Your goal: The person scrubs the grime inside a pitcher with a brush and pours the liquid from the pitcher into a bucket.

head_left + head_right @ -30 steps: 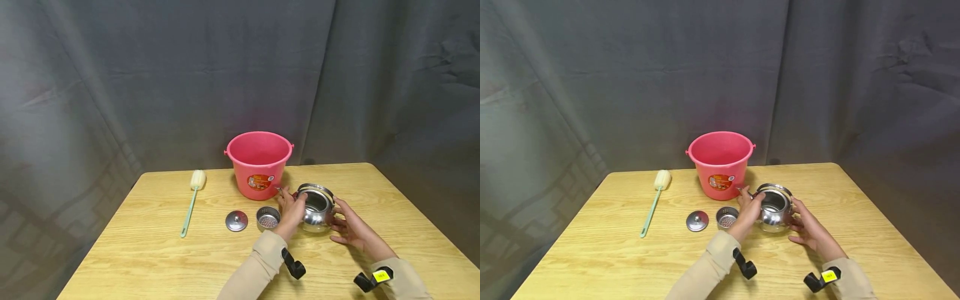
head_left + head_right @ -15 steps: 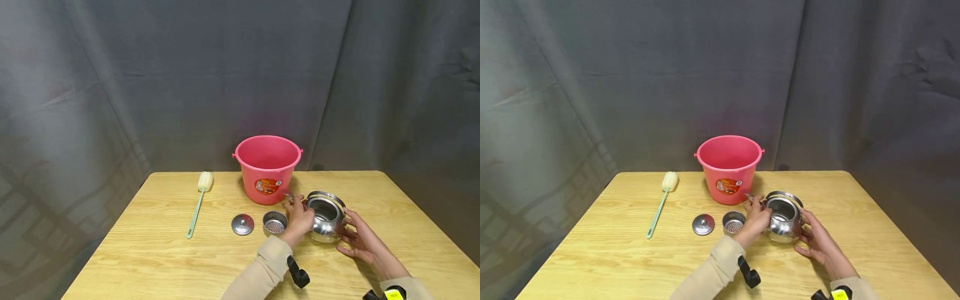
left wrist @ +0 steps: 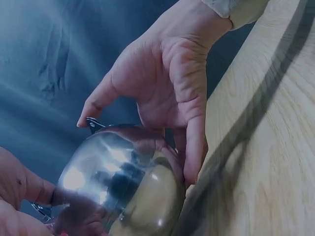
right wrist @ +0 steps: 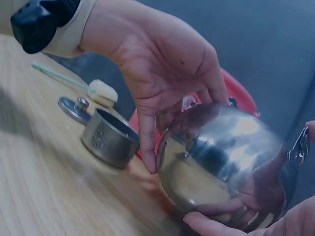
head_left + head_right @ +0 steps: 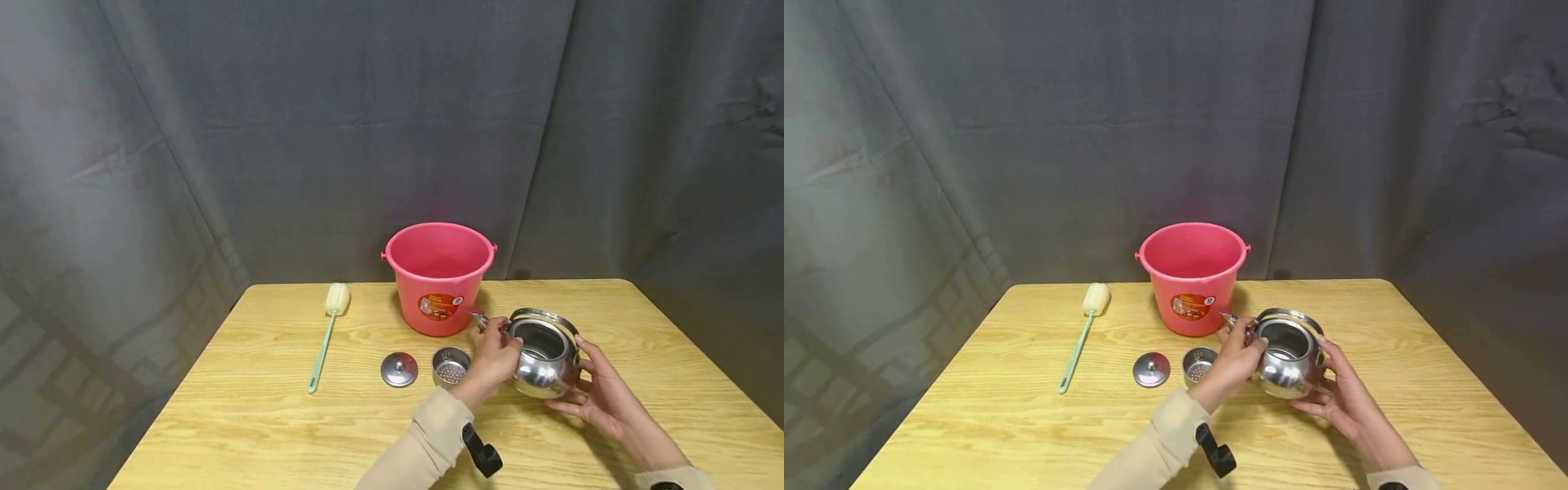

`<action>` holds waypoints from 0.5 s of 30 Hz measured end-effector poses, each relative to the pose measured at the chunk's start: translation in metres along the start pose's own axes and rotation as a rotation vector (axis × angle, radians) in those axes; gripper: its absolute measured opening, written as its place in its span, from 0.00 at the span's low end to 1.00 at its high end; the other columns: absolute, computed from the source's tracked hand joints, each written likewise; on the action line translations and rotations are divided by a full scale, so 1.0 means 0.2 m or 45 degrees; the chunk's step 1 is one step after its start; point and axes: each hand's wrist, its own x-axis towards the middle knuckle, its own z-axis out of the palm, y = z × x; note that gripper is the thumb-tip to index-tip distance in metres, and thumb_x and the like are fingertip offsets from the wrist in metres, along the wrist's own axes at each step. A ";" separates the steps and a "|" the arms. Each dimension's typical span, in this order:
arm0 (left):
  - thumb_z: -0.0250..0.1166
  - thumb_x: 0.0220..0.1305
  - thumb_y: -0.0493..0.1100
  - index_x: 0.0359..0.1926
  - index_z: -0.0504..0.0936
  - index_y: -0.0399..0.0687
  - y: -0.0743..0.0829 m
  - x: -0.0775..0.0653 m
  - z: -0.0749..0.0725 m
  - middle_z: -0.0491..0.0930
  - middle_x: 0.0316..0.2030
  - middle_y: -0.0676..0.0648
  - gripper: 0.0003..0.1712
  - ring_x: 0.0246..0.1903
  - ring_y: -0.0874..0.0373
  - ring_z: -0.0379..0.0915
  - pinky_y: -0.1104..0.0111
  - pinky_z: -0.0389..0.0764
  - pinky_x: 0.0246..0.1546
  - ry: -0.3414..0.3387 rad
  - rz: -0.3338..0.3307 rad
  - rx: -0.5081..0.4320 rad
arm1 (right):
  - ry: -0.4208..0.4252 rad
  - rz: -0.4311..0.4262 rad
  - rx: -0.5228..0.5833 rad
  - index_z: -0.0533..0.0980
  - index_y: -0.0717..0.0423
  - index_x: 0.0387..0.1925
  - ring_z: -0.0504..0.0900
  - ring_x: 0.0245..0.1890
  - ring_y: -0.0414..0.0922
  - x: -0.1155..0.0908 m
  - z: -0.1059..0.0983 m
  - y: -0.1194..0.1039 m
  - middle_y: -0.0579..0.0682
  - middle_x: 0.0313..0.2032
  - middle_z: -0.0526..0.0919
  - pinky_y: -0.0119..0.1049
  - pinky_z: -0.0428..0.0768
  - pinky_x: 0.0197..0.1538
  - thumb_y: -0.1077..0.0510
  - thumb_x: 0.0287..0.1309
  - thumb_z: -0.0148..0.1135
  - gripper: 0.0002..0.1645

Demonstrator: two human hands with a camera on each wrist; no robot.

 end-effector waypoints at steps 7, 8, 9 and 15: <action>0.67 0.60 0.42 0.58 0.72 0.51 0.07 -0.06 -0.14 0.58 0.53 0.44 0.25 0.50 0.48 0.66 0.57 0.68 0.54 -0.115 0.063 0.106 | -0.103 -0.026 -0.025 0.33 0.51 0.71 0.68 0.51 0.66 -0.05 0.04 -0.04 0.71 0.65 0.37 0.63 0.71 0.52 0.33 0.66 0.39 0.46; 0.68 0.60 0.43 0.60 0.70 0.52 0.09 -0.07 -0.15 0.58 0.53 0.43 0.28 0.51 0.47 0.66 0.57 0.68 0.55 -0.124 0.074 0.125 | -0.108 -0.029 -0.032 0.35 0.48 0.70 0.69 0.50 0.64 -0.06 0.04 -0.05 0.70 0.65 0.37 0.62 0.71 0.52 0.33 0.66 0.40 0.44; 0.68 0.60 0.45 0.62 0.69 0.53 0.10 -0.08 -0.17 0.58 0.54 0.43 0.30 0.51 0.46 0.66 0.56 0.68 0.55 -0.130 0.085 0.153 | -0.123 -0.031 -0.039 0.36 0.47 0.70 0.69 0.50 0.64 -0.06 0.05 -0.05 0.70 0.65 0.37 0.62 0.71 0.52 0.33 0.66 0.40 0.43; 0.66 0.59 0.58 0.72 0.52 0.70 0.17 -0.12 -0.28 0.56 0.61 0.42 0.45 0.55 0.41 0.66 0.46 0.68 0.54 -0.203 0.105 0.272 | -0.186 -0.058 -0.066 0.52 0.35 0.60 0.70 0.50 0.64 -0.09 0.11 -0.09 0.66 0.66 0.36 0.62 0.72 0.51 0.36 0.68 0.40 0.25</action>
